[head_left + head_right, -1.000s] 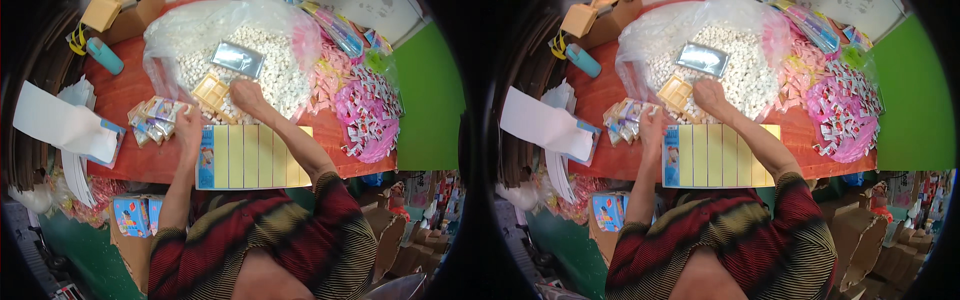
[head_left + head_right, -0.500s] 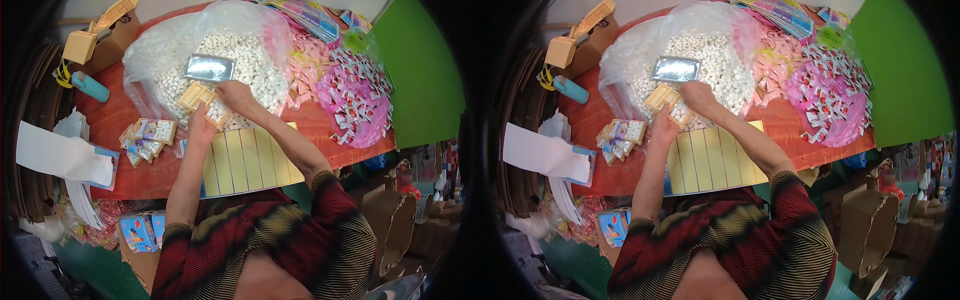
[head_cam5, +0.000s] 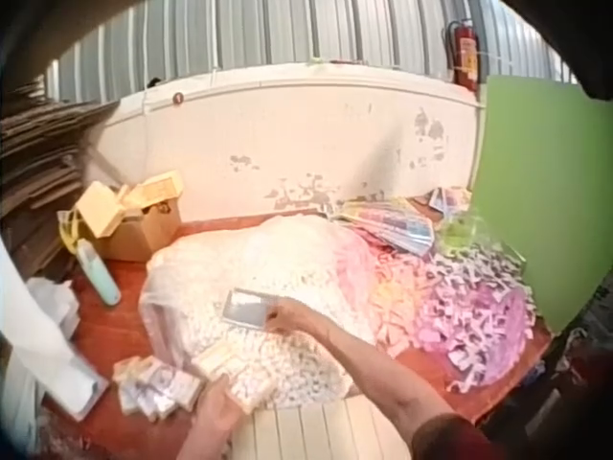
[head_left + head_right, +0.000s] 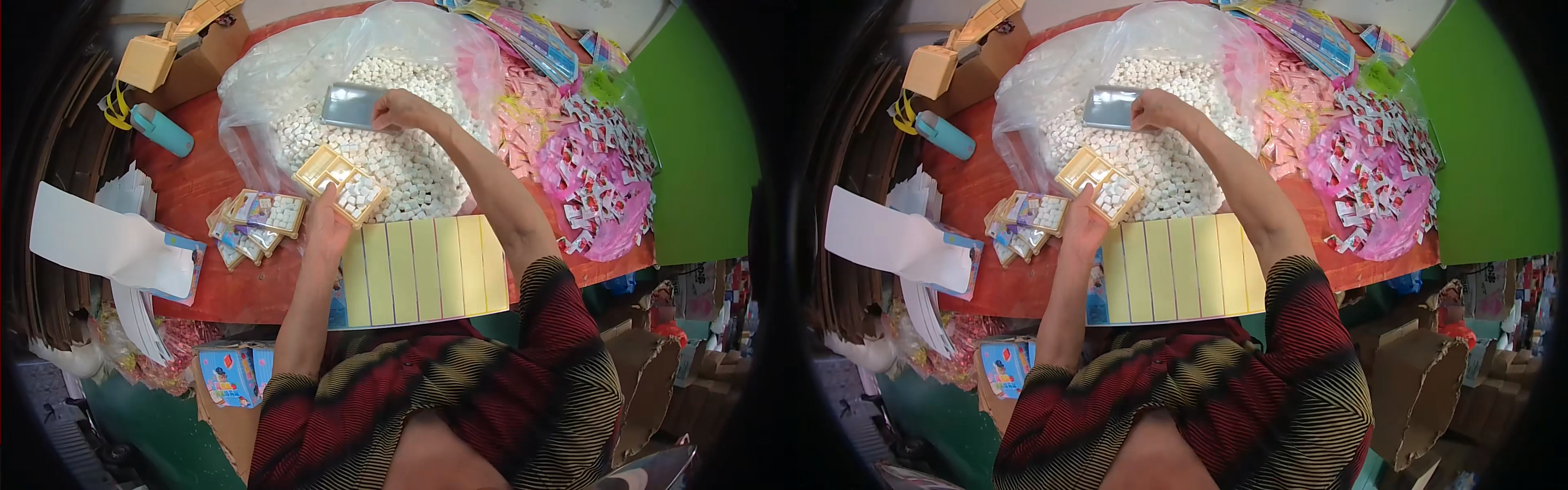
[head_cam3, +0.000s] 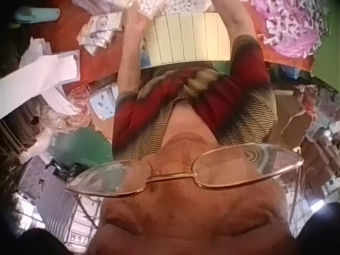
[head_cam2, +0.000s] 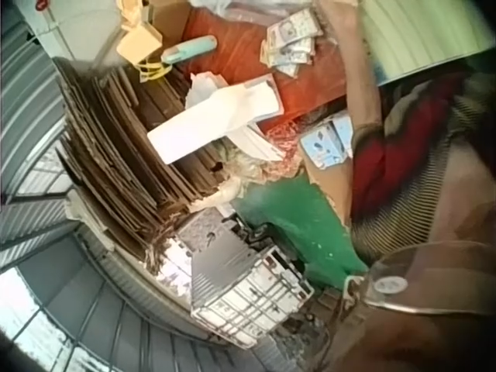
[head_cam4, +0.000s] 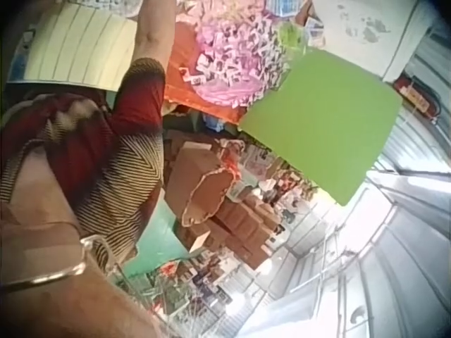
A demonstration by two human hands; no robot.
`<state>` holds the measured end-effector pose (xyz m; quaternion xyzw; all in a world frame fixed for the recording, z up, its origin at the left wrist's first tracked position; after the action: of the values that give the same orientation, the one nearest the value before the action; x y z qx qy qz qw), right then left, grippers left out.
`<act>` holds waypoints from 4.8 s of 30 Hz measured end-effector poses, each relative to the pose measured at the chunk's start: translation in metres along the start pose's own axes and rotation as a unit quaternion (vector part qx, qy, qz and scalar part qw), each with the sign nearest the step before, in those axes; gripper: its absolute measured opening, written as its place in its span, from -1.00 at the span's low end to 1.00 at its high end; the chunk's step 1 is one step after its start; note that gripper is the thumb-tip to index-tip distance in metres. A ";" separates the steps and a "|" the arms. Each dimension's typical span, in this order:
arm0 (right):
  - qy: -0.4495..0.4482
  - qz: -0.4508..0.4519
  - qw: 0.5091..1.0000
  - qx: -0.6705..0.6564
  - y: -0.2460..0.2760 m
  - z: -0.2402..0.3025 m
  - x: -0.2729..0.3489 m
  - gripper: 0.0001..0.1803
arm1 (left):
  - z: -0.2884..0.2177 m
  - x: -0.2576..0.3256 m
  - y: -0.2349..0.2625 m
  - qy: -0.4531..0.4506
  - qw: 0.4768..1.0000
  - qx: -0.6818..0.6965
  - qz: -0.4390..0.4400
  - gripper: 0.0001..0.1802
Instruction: The person is packaging small items into trays, bagging them, and placing them into boxes.
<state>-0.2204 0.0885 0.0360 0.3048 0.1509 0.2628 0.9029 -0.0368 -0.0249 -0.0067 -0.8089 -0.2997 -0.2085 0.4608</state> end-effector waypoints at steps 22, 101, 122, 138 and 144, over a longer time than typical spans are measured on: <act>0.275 -0.198 0.930 0.143 -0.016 -0.013 0.020 -0.90 | 0.002 0.003 0.005 0.012 0.998 -0.047 0.029 -0.62; -0.206 -0.073 0.924 0.315 0.106 -0.117 0.176 -0.67 | 0.037 0.042 -0.014 0.065 0.984 -0.144 0.083 -0.67; 0.089 -0.039 0.995 0.016 0.020 0.048 0.119 -0.80 | 0.048 0.054 -0.022 0.086 0.970 -0.151 0.171 -0.63; 0.047 -0.045 0.997 -0.051 -0.001 0.029 0.115 -0.81 | 0.040 0.047 -0.014 0.074 0.971 -0.144 0.174 -0.61; 0.130 0.002 0.991 0.011 0.004 0.039 0.110 -0.83 | 0.034 0.051 -0.015 0.085 0.970 -0.137 0.183 -0.62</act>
<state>-0.1154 0.1352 0.0558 0.2785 0.2694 0.2999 0.8718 -0.0080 0.0253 0.0173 -0.8848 -0.0745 -0.2276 0.3996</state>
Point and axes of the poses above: each hand's wrist, its own x-axis away from the middle knuckle, its own y-axis out of the back of the hand, z = x × y, the point moved 3 cm from there along -x, towards the middle knuckle, and after that the axes turned 15 degrees about -z, right-handed, at the moved point
